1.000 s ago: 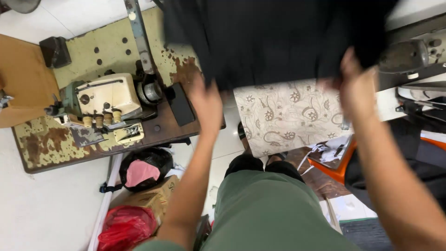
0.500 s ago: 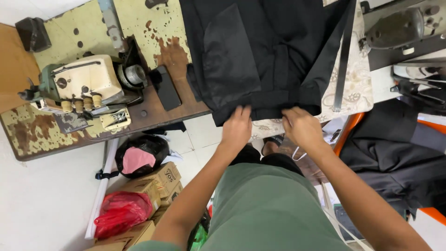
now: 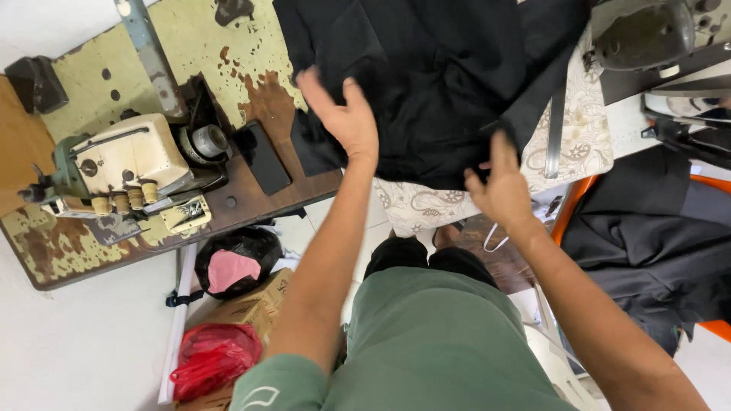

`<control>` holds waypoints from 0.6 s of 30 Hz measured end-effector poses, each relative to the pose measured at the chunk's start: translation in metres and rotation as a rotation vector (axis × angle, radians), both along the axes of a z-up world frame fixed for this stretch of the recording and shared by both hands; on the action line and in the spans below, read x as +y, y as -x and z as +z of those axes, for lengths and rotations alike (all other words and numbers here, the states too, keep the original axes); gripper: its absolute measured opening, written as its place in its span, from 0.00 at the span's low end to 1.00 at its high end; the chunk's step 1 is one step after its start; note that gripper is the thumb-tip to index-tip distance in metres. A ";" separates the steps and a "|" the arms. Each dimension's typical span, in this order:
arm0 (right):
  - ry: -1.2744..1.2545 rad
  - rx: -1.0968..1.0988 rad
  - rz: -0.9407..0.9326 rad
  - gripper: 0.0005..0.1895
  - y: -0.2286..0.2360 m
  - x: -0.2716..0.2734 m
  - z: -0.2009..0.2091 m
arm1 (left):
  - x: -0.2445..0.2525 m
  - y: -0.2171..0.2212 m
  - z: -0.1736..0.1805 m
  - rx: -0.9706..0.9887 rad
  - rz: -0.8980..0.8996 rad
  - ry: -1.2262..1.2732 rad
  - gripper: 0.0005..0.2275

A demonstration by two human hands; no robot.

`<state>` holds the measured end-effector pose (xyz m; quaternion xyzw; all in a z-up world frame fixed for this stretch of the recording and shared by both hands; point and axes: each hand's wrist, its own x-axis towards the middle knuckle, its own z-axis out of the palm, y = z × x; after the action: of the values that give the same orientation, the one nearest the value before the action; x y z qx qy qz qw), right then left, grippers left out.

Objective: Ironing a pair of black pants on a workbench using a hand iron and a water bottle for dampening.

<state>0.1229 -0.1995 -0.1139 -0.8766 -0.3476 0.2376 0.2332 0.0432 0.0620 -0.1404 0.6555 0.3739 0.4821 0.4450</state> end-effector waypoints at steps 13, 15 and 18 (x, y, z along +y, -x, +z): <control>-0.340 -0.284 -0.123 0.22 -0.012 0.023 -0.037 | -0.107 0.035 -0.050 0.469 -0.735 -0.574 0.17; -0.169 -0.441 0.041 0.32 -0.021 0.017 -0.045 | -0.073 0.010 -0.053 0.485 -0.741 -0.808 0.20; 0.016 -0.398 0.115 0.47 -0.041 -0.004 -0.043 | -0.070 0.011 -0.055 0.882 -0.875 -0.718 0.40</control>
<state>0.1635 -0.2036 -0.1572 -0.8867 -0.4344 0.0755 0.1392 0.0318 -0.0075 -0.1956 0.9851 0.0399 0.0428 0.1617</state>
